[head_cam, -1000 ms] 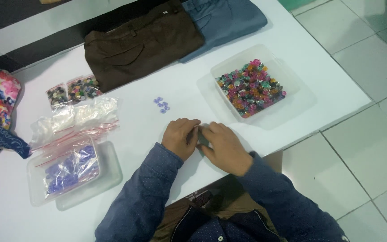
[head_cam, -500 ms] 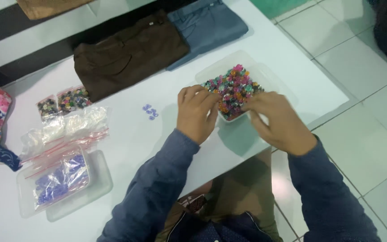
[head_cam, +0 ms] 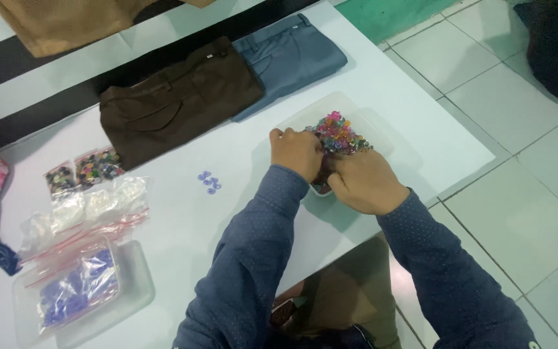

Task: Sorting small decorative buttons and placing them into plastic bags

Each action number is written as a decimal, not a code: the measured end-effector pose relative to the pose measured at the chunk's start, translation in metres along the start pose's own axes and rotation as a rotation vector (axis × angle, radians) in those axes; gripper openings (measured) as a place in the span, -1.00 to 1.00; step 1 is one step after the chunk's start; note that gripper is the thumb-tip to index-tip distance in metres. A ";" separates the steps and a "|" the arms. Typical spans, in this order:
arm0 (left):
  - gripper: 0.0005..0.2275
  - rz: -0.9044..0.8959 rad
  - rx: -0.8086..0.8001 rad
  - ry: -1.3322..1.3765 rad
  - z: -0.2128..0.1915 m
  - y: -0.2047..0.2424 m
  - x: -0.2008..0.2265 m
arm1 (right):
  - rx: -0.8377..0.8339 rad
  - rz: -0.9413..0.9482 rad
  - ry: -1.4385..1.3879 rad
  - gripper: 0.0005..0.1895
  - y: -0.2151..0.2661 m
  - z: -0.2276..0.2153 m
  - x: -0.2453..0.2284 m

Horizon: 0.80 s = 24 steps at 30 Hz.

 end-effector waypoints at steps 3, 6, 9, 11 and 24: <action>-0.84 0.016 0.108 0.064 0.000 0.004 -0.009 | -0.072 0.069 0.053 -0.62 -0.005 0.006 0.006; -0.82 0.041 0.069 0.081 -0.023 0.012 0.002 | -0.026 0.067 -0.039 -0.67 -0.006 -0.019 -0.008; -0.81 0.012 0.063 0.091 -0.013 0.008 -0.003 | -0.021 0.099 -0.133 -0.58 -0.003 -0.014 0.002; -0.80 0.005 0.039 0.087 -0.014 0.009 -0.001 | 0.041 0.096 -0.286 -0.52 -0.003 -0.035 0.005; -0.86 -0.015 -0.031 0.137 -0.028 0.014 0.005 | 0.011 0.249 -0.172 -0.45 -0.043 -0.014 0.033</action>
Point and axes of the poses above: each hand's wrist, its own y-axis away from the middle knuckle, its own z-axis out of the palm, x = y × z, the point moved 8 cm from there along -y, towards the middle knuckle, and after that the axes turned 15 degrees about z, right-handed, at the moved point
